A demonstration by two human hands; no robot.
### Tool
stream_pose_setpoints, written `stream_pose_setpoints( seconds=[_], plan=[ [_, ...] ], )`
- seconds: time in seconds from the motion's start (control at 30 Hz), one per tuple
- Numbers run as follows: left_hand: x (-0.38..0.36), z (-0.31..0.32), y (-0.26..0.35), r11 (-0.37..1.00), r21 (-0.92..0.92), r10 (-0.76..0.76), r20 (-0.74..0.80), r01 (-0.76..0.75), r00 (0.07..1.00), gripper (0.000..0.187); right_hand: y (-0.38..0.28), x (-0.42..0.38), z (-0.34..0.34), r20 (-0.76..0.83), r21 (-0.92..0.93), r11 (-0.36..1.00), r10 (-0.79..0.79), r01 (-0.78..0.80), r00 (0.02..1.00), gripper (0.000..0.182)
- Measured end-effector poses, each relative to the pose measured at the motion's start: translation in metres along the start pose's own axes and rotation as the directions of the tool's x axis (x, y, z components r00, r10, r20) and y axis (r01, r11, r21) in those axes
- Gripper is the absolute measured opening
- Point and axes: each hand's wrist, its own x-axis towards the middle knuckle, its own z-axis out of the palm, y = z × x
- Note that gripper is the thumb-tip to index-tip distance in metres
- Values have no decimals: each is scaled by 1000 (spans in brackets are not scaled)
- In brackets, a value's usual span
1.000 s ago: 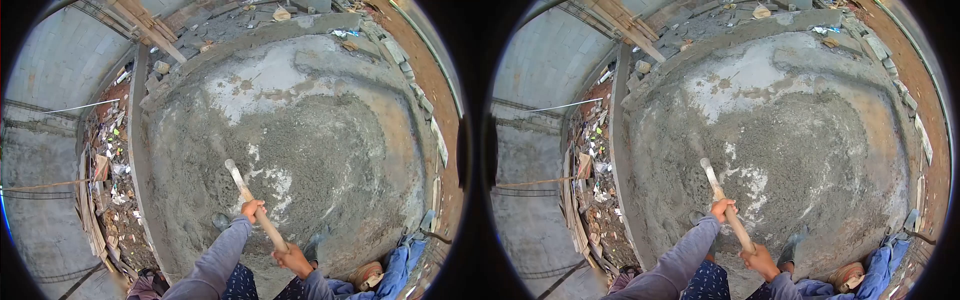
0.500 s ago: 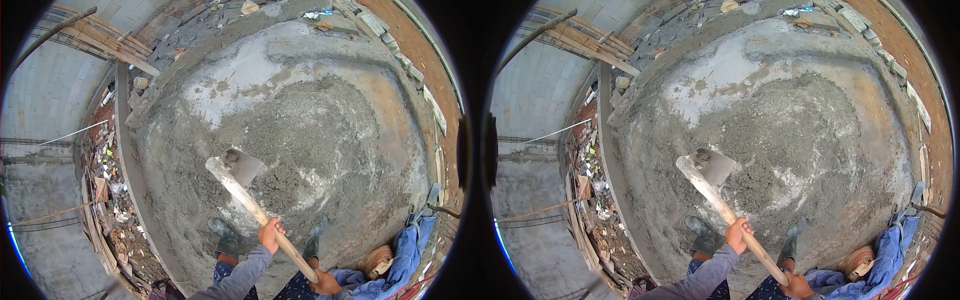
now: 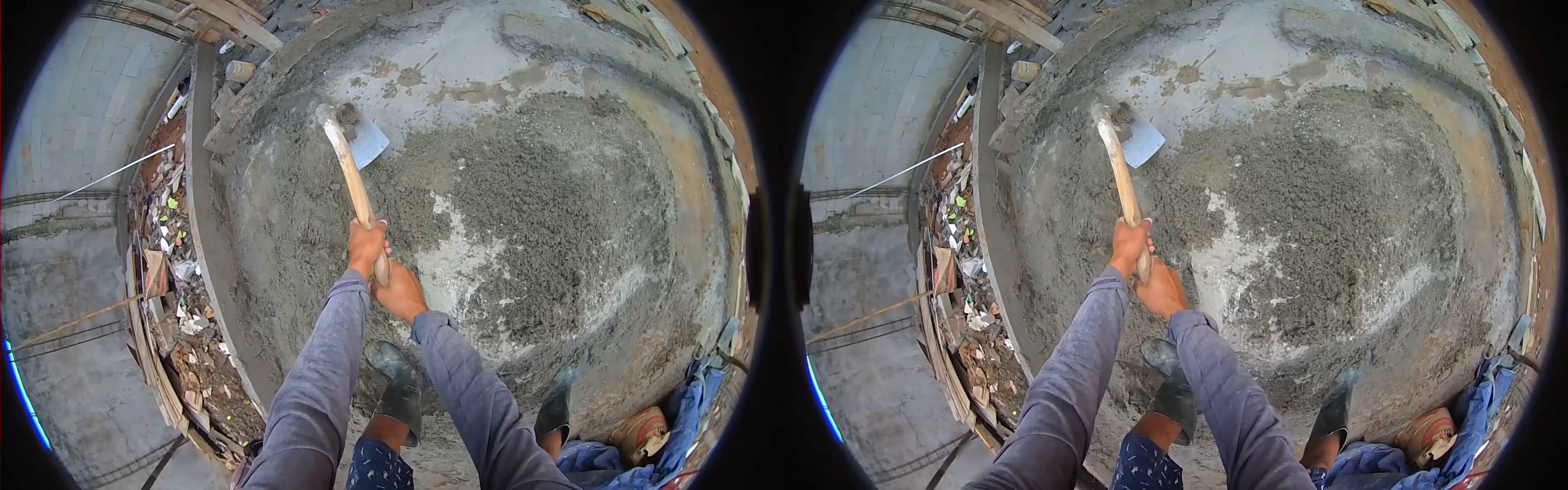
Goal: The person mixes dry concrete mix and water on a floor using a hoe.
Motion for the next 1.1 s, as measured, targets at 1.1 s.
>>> stream_pose_setpoints(
  seconds=[1.1],
  plan=[
    [-411, 334, 26, 463, -551, -484, 498, 694, 719, 16, 113, -527, -501, 44, -323, 896, 337, -306, 941, 27]
  ],
)
